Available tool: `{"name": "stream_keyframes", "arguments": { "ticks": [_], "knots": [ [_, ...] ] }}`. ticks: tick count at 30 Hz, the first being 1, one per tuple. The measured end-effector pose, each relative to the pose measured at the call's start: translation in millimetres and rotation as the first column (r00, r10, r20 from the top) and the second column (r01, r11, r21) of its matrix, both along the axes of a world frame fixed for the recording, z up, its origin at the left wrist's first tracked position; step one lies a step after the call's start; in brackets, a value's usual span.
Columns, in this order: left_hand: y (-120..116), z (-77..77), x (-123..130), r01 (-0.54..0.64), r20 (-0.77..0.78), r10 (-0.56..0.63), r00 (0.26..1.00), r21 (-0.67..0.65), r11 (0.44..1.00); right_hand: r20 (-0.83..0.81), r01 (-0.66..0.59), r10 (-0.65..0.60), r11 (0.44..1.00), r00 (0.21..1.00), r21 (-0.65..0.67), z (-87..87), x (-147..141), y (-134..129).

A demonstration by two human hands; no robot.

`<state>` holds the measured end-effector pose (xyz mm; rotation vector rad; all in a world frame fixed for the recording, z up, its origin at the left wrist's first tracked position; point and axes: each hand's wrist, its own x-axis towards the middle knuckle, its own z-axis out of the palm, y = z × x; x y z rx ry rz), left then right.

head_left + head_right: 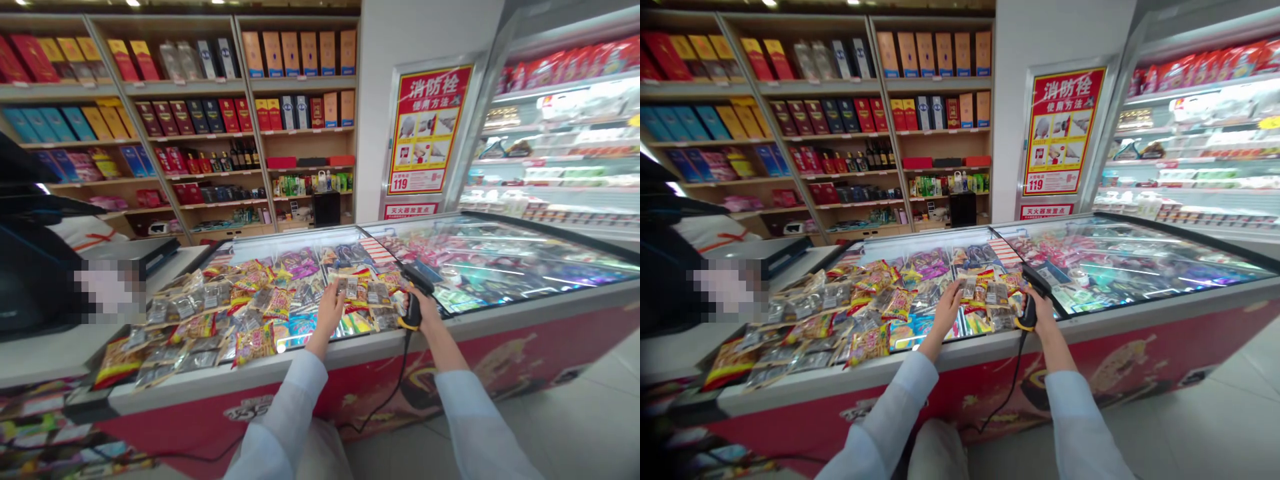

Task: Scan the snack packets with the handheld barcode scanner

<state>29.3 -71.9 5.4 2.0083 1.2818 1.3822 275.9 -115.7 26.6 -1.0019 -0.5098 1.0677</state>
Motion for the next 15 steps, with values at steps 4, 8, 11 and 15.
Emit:
{"name": "stream_keyframes", "arguments": {
  "ticks": [4,8,11,15],
  "knots": [
    [-4.6,2.9,1.2,0.006,-0.078,-0.003,0.997,0.038,0.999,0.009,0.005,-0.005,1.0,1.0,0.008,1.8,-0.7,-2.2],
    [-6.2,4.5,-0.3,-0.032,-0.054,0.032,0.998,-0.013,0.999,0.005,0.017,-0.017,1.0,1.0,0.008,2.9,-0.5,-2.7],
    [-5.3,3.6,-1.5,-0.021,-0.04,0.021,0.999,-0.012,1.0,0.019,0.014,-0.015,1.0,1.0,0.01,2.4,-0.5,-2.7],
    [-2.0,0.5,-1.5,-0.017,-0.043,0.017,0.999,-0.009,1.0,0.013,0.02,-0.02,1.0,1.0,0.0,2.8,-2.3,-2.4]
  ]
}}
